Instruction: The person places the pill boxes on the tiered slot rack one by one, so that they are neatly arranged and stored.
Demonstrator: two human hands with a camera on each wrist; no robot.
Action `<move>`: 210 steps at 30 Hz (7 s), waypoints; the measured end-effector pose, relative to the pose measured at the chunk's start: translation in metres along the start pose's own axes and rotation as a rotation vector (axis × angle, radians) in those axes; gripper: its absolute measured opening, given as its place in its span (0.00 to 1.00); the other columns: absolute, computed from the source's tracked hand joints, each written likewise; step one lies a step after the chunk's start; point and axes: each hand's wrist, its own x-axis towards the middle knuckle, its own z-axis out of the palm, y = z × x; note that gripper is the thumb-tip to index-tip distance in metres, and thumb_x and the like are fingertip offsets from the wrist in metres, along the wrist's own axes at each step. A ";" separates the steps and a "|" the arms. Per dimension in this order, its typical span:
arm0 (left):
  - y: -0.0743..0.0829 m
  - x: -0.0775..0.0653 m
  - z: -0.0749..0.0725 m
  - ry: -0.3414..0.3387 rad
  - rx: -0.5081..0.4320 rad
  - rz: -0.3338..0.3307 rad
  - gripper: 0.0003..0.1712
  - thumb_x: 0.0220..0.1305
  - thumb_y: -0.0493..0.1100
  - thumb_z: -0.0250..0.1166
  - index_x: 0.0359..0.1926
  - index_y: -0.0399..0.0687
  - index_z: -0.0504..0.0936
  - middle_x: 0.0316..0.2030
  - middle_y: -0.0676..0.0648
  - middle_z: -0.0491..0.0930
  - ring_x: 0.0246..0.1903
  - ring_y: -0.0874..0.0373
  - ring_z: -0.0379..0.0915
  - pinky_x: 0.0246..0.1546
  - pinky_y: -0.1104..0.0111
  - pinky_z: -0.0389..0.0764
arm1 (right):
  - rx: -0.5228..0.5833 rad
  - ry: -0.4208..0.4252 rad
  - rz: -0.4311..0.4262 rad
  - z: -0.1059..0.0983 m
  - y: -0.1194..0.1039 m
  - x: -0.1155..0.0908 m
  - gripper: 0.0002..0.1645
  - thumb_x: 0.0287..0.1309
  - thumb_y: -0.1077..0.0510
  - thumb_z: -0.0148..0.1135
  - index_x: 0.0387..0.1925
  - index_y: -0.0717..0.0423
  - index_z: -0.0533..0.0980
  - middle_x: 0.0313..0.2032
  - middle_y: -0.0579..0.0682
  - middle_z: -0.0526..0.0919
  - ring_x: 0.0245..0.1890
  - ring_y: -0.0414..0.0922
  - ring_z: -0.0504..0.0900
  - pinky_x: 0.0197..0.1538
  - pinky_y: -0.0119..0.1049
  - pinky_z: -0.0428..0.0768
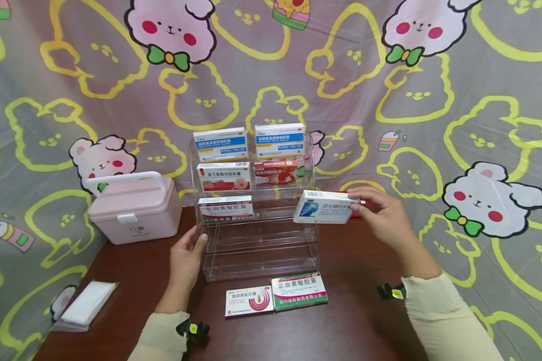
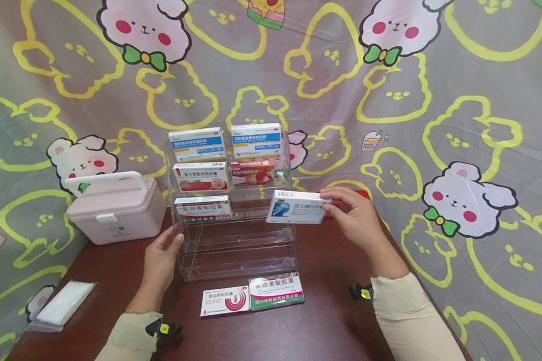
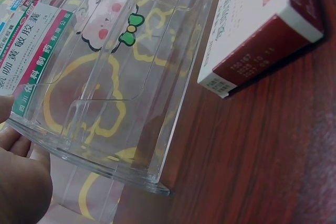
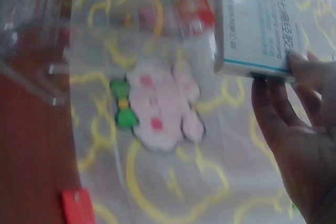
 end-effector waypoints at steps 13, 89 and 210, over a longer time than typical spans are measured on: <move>-0.002 -0.002 0.001 -0.007 -0.045 0.020 0.28 0.72 0.41 0.65 0.69 0.38 0.74 0.67 0.41 0.76 0.66 0.53 0.72 0.57 0.87 0.73 | -0.040 0.056 -0.088 0.085 -0.012 0.058 0.14 0.62 0.61 0.71 0.49 0.48 0.87 0.54 0.44 0.86 0.58 0.42 0.81 0.55 0.39 0.86; -0.003 0.003 0.001 0.013 -0.037 0.082 0.27 0.71 0.41 0.66 0.67 0.37 0.76 0.65 0.39 0.77 0.60 0.66 0.75 0.57 0.87 0.73 | -0.162 -0.344 -0.034 0.074 -0.004 -0.036 0.31 0.54 0.49 0.79 0.60 0.39 0.80 0.52 0.42 0.86 0.48 0.41 0.84 0.50 0.40 0.88; 0.003 -0.002 0.000 -0.010 -0.045 0.038 0.28 0.71 0.41 0.66 0.69 0.38 0.74 0.67 0.44 0.77 0.63 0.65 0.73 0.59 0.85 0.74 | -0.374 -0.138 -0.381 0.211 -0.009 0.011 0.15 0.65 0.65 0.67 0.51 0.52 0.86 0.51 0.51 0.82 0.54 0.45 0.83 0.52 0.32 0.86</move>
